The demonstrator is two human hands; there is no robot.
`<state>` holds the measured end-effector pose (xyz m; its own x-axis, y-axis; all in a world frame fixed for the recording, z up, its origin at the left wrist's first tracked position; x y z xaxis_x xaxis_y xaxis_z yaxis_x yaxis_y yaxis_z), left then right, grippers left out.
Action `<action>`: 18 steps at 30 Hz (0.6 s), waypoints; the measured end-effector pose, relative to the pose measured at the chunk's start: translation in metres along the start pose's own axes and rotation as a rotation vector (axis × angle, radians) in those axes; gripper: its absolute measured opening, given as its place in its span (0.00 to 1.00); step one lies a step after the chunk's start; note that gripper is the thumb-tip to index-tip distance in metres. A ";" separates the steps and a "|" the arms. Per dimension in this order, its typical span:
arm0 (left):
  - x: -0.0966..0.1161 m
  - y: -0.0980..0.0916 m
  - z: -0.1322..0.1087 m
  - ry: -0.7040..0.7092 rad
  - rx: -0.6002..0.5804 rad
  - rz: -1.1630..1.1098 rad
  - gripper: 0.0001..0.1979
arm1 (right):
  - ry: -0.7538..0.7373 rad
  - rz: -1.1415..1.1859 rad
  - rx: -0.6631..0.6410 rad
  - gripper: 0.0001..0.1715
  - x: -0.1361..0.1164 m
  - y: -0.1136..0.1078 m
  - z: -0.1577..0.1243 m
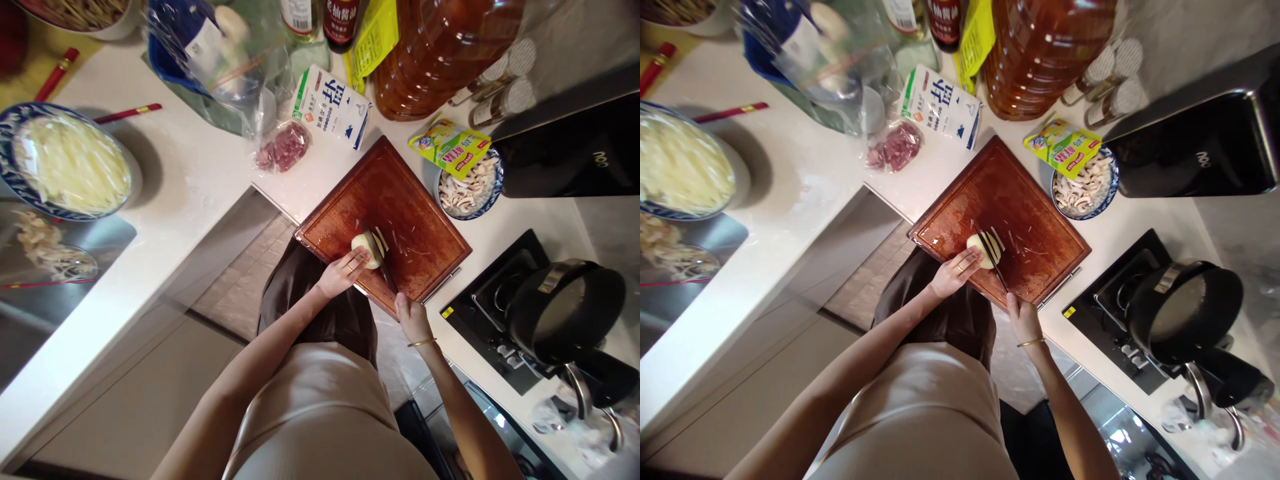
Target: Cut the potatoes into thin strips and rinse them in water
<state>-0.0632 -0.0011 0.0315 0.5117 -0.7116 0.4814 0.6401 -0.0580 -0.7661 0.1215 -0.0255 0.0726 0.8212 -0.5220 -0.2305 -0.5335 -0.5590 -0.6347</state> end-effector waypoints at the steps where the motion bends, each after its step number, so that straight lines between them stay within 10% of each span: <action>1: 0.000 0.000 0.000 0.006 -0.002 -0.001 0.19 | -0.003 -0.003 -0.005 0.37 -0.001 0.003 0.006; 8: -0.002 0.001 0.000 -0.011 -0.029 -0.014 0.20 | -0.004 0.058 0.042 0.37 -0.011 0.018 0.040; 18: 0.000 -0.003 0.001 0.005 0.011 0.033 0.20 | -0.020 0.062 0.039 0.35 -0.015 -0.002 0.006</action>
<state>-0.0645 0.0000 0.0345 0.5303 -0.7162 0.4536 0.6290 -0.0263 -0.7769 0.1113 -0.0131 0.0730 0.7907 -0.5418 -0.2849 -0.5757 -0.4998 -0.6472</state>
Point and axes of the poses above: each hand's wrist, its own z-axis towards the middle knuckle, its own y-axis out of the palm, x = y × z, the point moved 6 cm from there along z, towards the middle knuckle, and after that the axes turned 15 degrees about y, right-handed, at the moved point
